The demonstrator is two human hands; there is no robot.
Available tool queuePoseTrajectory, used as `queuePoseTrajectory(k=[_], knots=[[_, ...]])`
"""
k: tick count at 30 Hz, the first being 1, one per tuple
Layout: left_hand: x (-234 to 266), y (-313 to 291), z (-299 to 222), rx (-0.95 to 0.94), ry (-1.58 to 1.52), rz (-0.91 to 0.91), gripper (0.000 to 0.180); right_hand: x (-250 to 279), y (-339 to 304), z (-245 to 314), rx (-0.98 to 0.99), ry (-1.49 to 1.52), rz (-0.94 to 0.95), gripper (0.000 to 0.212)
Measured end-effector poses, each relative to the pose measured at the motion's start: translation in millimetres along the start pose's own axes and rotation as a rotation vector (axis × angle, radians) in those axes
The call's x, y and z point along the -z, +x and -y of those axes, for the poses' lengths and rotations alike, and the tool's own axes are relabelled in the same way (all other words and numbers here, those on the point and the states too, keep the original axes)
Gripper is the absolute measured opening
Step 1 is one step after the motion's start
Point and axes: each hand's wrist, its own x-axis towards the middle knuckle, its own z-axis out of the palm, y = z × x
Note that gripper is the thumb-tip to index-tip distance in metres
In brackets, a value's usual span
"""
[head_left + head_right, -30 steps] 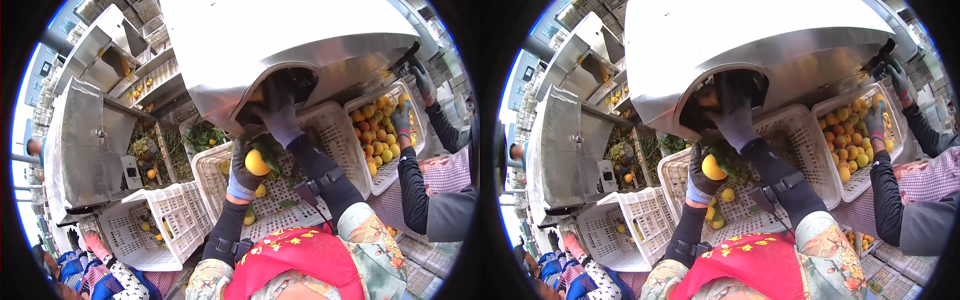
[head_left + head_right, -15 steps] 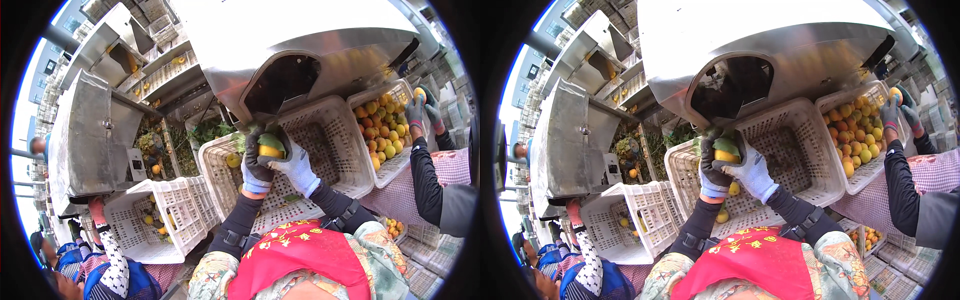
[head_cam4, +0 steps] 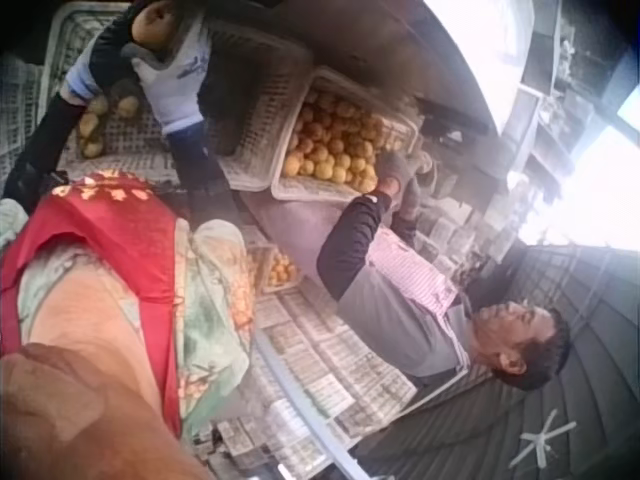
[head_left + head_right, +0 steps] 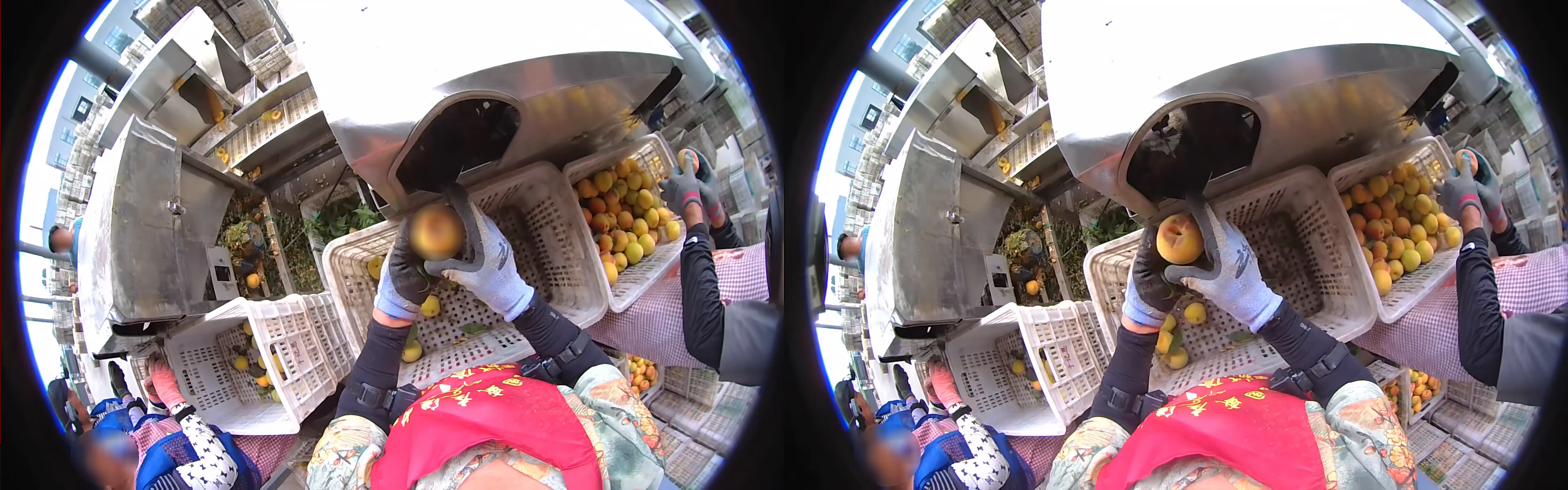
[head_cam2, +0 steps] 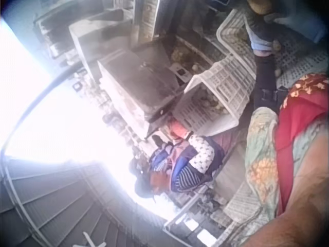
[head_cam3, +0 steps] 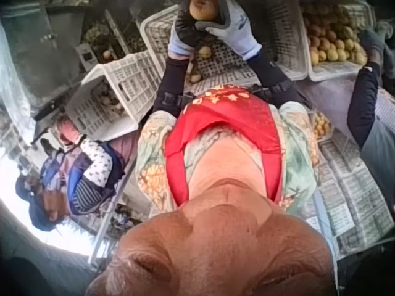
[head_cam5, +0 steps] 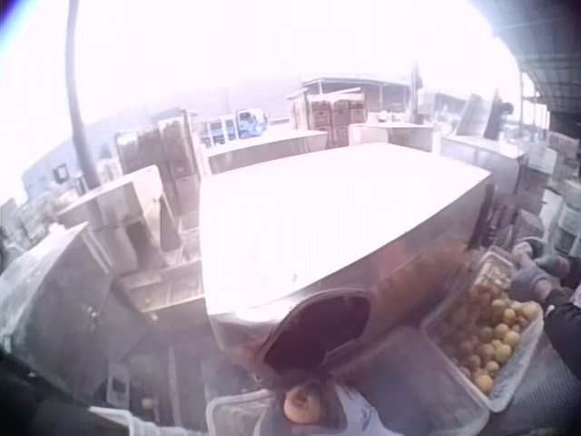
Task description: Sorting peaches from crates into a processing machine or other crates.
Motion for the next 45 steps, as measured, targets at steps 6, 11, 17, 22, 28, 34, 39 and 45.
queuePoseTrajectory(k=[6, 11, 17, 22, 28, 34, 39, 45], knots=[[1, 29, -13, 0.296, -0.325, -0.070, 0.053, 7, 13, -7, -0.031, -0.153, 0.055, 0.093], [67, 12, 30, 0.272, 0.341, -0.180, 0.048, -6, 39, -15, 0.056, -0.361, -0.167, 0.088], [125, -45, 115, 0.839, 1.988, -0.043, 0.057, -29, 114, -70, 0.241, -0.464, -0.358, 0.083], [151, -87, 147, 1.010, 2.190, -0.019, 0.052, -38, 23, -77, 0.424, -0.391, 0.019, 0.071], [188, -79, 157, 0.970, 1.859, -0.128, 0.036, -122, -117, -159, -0.032, -0.463, 0.984, 0.075], [192, -85, 118, 0.590, 1.182, -0.330, 0.044, -146, -93, -185, -0.246, -0.360, 1.105, 0.077], [118, -35, 78, 0.614, -0.341, -0.660, 0.042, -98, -70, -177, -0.379, -0.124, 0.729, 0.074], [58, -17, 44, 0.274, -0.852, -0.174, 0.053, -37, -41, -89, -0.086, -0.084, 0.235, 0.079]])
